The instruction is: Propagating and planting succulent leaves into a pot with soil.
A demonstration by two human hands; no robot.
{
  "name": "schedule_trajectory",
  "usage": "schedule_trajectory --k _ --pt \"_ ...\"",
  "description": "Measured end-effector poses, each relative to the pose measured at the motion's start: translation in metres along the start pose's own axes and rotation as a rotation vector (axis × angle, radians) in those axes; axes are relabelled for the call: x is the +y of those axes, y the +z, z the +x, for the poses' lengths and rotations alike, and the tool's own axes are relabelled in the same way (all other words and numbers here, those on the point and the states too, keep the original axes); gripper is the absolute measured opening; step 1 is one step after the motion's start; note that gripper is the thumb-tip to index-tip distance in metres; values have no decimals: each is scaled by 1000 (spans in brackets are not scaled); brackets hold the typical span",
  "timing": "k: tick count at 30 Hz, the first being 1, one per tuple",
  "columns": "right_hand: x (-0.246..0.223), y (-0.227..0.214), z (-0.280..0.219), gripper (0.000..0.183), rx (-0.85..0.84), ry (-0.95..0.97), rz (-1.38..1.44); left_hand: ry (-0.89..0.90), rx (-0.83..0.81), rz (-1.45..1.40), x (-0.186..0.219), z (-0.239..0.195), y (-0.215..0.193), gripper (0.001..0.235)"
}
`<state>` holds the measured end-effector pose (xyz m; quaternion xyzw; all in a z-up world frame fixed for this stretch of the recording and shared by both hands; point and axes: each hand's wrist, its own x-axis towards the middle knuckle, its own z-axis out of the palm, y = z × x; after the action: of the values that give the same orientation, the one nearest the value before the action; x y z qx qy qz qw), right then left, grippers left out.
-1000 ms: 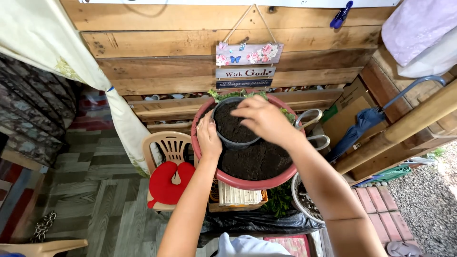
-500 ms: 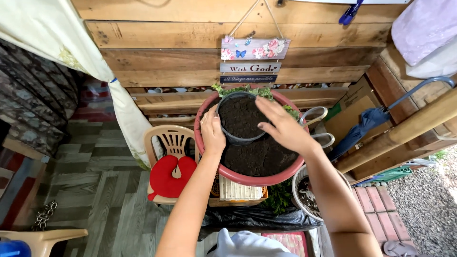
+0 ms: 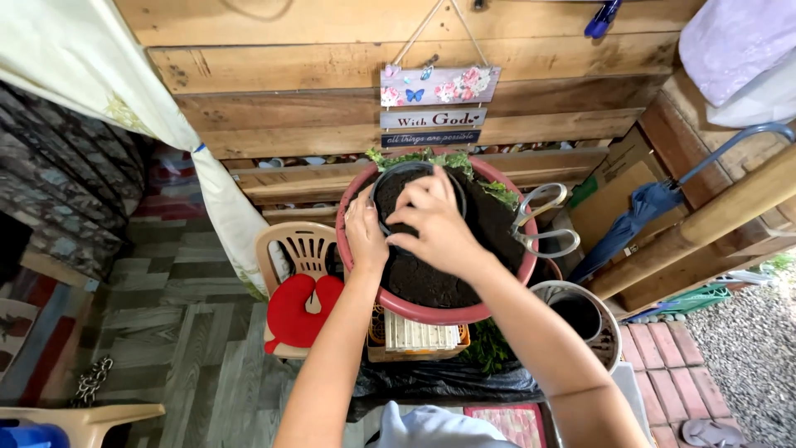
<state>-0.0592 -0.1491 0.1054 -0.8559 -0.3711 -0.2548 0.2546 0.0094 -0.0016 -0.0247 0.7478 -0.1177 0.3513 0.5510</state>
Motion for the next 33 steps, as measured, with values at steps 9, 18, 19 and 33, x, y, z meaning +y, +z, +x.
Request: schedule_trajectory --k 9,18,19,33 --pt "36 -7 -20 8 313 155 -24 -81 -9 -5 7 2 -2 53" --pt "163 -16 -93 12 181 378 -317 -20 -4 -67 11 4 -4 50" --pt "150 -19 -88 12 181 378 -316 -20 -5 -66 12 5 -4 50" --pt "52 -14 -16 36 0 188 102 -2 -9 -102 11 5 -4 60"
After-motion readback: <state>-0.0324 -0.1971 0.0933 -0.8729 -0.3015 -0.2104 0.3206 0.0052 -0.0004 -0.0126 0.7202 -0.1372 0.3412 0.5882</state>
